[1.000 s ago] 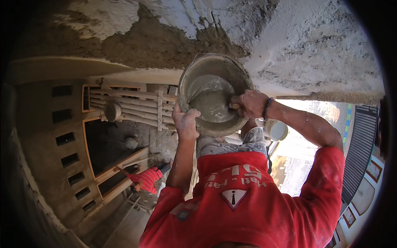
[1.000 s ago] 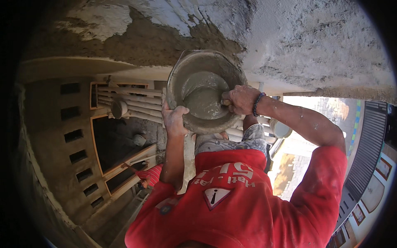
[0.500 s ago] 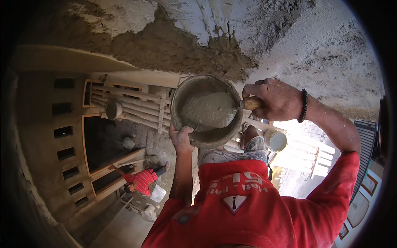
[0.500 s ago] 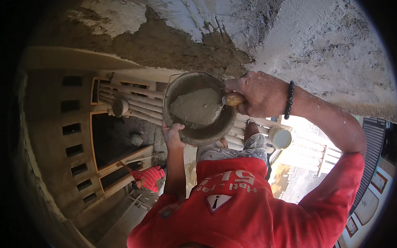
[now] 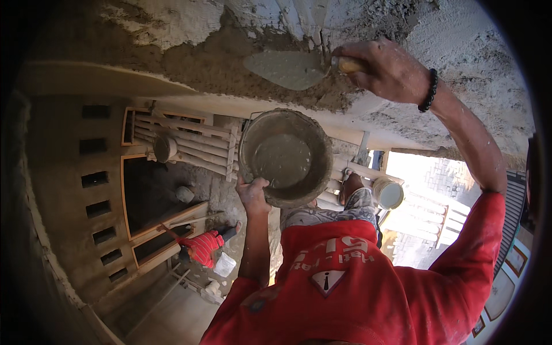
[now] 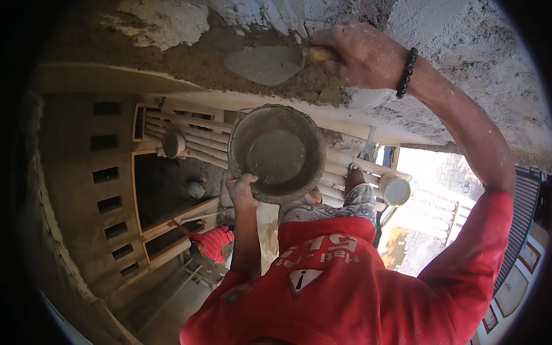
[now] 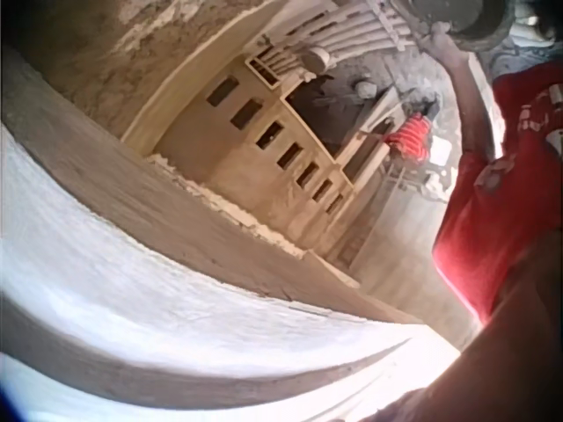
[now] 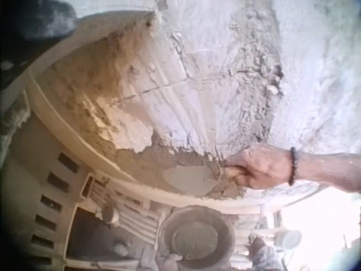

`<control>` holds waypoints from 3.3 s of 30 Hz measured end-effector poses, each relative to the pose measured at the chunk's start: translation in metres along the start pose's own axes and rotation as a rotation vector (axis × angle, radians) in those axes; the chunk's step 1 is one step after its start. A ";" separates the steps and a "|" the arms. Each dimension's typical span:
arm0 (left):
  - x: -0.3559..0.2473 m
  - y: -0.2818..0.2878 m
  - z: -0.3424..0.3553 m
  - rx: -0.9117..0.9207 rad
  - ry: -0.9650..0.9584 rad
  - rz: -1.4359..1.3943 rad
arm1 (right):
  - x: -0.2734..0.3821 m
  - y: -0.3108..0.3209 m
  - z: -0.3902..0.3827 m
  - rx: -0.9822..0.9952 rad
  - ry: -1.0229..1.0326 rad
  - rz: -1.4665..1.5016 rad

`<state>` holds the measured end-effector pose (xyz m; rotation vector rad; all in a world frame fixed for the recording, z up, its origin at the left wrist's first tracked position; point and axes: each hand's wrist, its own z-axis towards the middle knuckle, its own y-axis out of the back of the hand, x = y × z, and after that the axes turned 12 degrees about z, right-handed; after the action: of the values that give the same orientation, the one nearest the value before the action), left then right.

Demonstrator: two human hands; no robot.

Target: The person applies plaster mixture to a brick wall using a trowel, taking the material from a bucket while perched on a bamboo scaffold.

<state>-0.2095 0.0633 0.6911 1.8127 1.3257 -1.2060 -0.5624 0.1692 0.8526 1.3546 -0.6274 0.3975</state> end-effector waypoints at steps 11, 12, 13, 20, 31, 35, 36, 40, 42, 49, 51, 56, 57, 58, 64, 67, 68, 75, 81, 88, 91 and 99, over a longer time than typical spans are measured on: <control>-0.048 -0.067 -0.010 0.186 -0.110 0.103 | -0.008 -0.107 -0.056 0.363 -0.008 -0.564; -0.051 -0.071 -0.013 0.217 -0.114 0.076 | -0.014 -0.113 -0.059 0.371 -0.021 -0.521; -0.056 -0.077 -0.015 0.256 -0.118 0.046 | -0.015 -0.112 -0.061 0.419 -0.083 -0.439; -0.067 -0.089 -0.015 0.318 -0.121 0.054 | -0.014 -0.105 -0.088 0.440 -0.217 -0.003; -0.071 -0.060 -0.017 0.195 -0.039 -0.087 | 0.043 -0.019 -0.081 0.232 -0.050 0.110; -0.060 -0.046 -0.014 0.169 -0.091 -0.180 | 0.060 0.014 -0.069 0.342 -0.114 0.242; -0.058 -0.042 -0.015 0.157 -0.104 -0.156 | 0.052 0.016 -0.068 0.364 -0.126 0.266; -0.041 -0.026 -0.015 0.129 -0.099 -0.096 | -0.024 0.017 -0.056 0.059 -0.235 0.102; -0.043 -0.026 -0.009 0.113 -0.102 -0.071 | -0.002 0.059 -0.057 -0.175 -0.157 -0.058; -0.057 -0.031 -0.018 0.107 -0.092 -0.015 | 0.034 0.063 -0.070 -0.023 -0.096 -0.063; -0.068 -0.046 -0.023 0.134 -0.104 -0.019 | 0.031 0.033 -0.074 0.156 -0.143 -0.128; -0.088 -0.067 -0.026 0.216 -0.146 0.075 | 0.027 -0.056 -0.062 0.234 0.010 -0.674; -0.094 -0.072 -0.029 0.221 -0.151 0.073 | 0.026 -0.063 -0.059 0.283 0.013 -0.671; -0.102 -0.077 -0.033 0.220 -0.158 0.072 | 0.027 -0.069 -0.055 0.331 0.020 -0.664; -0.104 -0.082 -0.035 0.247 -0.204 0.079 | 0.015 -0.083 -0.063 0.450 -0.190 -0.184; -0.105 -0.077 -0.034 0.252 -0.190 0.041 | 0.015 -0.094 -0.066 0.438 -0.215 0.019; -0.106 -0.075 -0.033 0.260 -0.186 0.024 | 0.015 -0.097 -0.066 0.421 -0.214 0.065; -0.093 -0.046 -0.026 0.096 -0.162 -0.062 | 0.047 -0.058 -0.054 0.342 -0.097 0.034; -0.070 -0.008 -0.019 0.016 -0.138 -0.075 | 0.083 -0.004 -0.034 0.336 0.014 0.079; -0.063 0.016 -0.032 -0.083 -0.068 0.006 | -0.006 -0.004 0.016 0.147 -0.229 0.016; -0.067 0.020 -0.027 -0.079 -0.103 0.053 | 0.028 0.073 0.016 -0.213 0.007 -0.071; -0.078 -0.003 -0.030 -0.032 -0.127 0.070 | 0.056 0.043 -0.016 0.275 -0.079 -0.080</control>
<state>-0.2097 0.0576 0.7748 1.7166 1.1940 -1.2340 -0.5421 0.1881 0.9199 1.6593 -0.5970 0.3766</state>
